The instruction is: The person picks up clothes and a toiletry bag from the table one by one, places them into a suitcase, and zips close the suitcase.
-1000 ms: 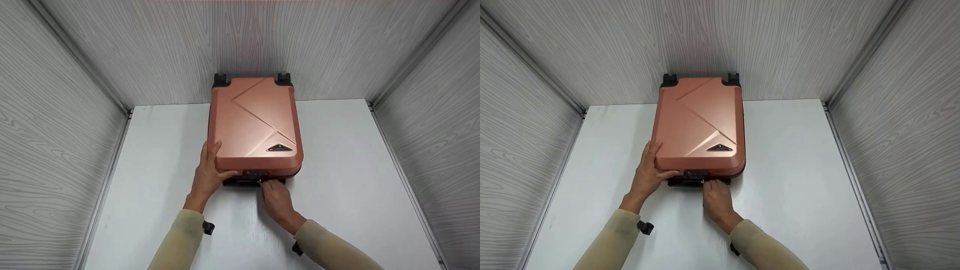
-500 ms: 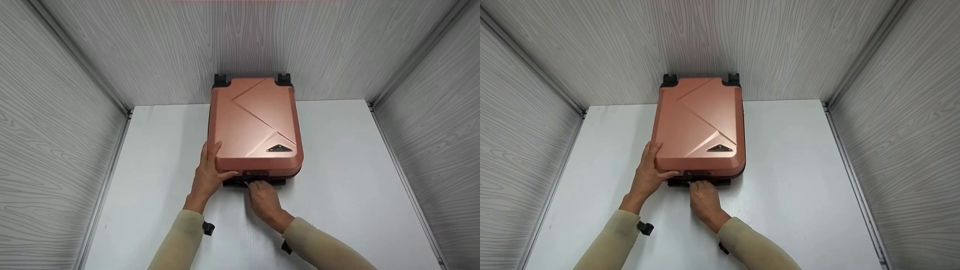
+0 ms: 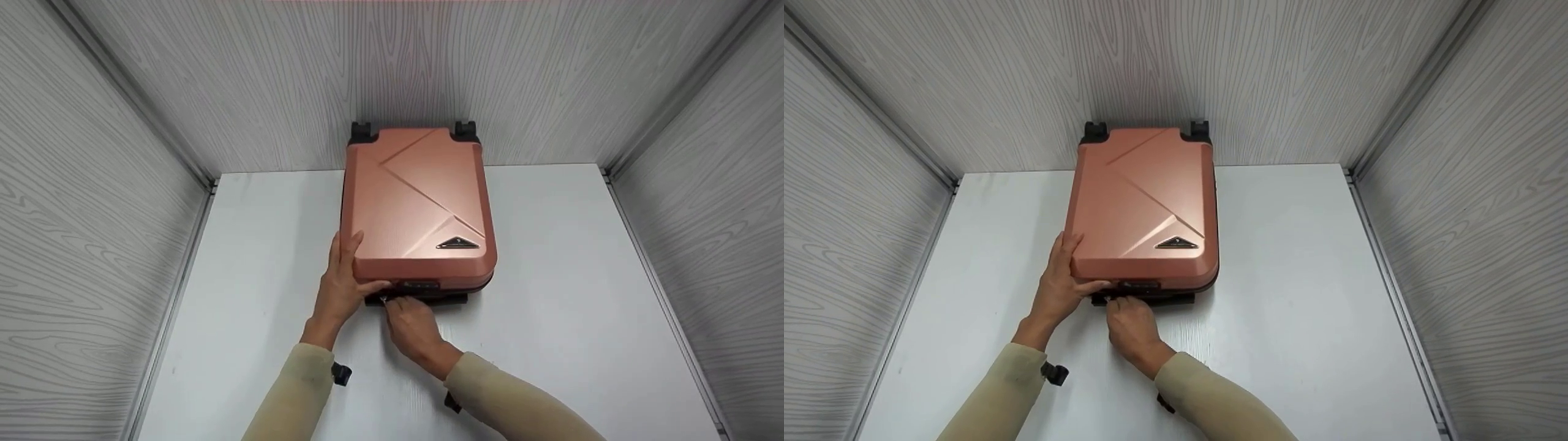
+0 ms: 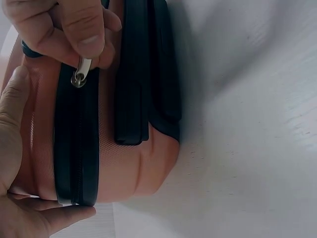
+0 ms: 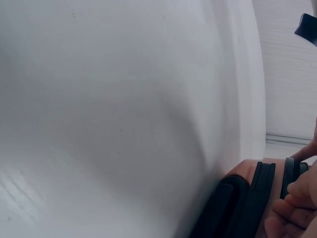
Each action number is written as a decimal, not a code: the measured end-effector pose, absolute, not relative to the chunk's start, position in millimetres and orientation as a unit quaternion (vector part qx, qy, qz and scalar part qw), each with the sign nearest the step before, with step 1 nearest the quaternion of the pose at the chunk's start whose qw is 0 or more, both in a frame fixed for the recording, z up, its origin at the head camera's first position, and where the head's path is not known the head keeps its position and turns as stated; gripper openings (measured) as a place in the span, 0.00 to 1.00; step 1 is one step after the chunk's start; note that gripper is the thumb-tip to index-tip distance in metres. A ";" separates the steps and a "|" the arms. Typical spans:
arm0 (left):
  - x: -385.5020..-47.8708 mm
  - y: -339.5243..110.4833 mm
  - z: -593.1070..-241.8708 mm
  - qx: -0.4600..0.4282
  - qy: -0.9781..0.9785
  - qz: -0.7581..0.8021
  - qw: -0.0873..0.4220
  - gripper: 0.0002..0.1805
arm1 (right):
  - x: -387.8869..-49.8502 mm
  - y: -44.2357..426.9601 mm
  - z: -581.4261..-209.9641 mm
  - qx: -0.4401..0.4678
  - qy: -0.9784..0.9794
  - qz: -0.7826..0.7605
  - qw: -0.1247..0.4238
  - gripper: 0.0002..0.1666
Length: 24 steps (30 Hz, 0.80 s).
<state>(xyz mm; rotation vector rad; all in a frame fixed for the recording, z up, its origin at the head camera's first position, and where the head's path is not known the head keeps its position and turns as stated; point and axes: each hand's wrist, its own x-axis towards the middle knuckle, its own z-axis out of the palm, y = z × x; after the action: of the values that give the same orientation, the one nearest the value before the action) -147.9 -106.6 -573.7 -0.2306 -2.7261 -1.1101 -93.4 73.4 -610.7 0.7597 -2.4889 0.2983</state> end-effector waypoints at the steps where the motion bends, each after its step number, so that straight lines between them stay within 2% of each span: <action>1: -147.9 -106.6 -573.6 -0.078 -0.919 -0.375 0.095 0.64 | -93.4 72.5 -610.2 0.281 -0.918 0.109 0.257 0.07; 6: -147.2 -106.3 -572.4 -0.075 -0.919 -0.375 0.095 0.63 | -94.0 68.8 -608.2 0.285 -0.921 0.095 0.246 0.03; 14: -146.4 -105.9 -571.4 -0.082 -0.917 -0.381 0.087 0.64 | -91.4 75.5 -605.2 0.283 -0.930 0.106 0.209 0.04; 20: -146.0 -106.7 -570.7 -0.071 -0.912 -0.399 0.063 0.63 | -87.4 92.5 -609.4 0.279 -0.908 0.162 0.268 0.09; 24: -145.8 -107.4 -569.5 -0.061 -0.906 -0.416 0.043 0.60 | -87.6 108.4 -605.2 0.271 -0.893 0.194 0.301 0.06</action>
<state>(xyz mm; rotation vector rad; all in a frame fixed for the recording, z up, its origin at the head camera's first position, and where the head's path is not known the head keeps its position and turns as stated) -145.8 -107.4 -569.5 -0.1855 -2.7719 -1.2713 -87.6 108.4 -605.2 0.7201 -2.3707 0.5136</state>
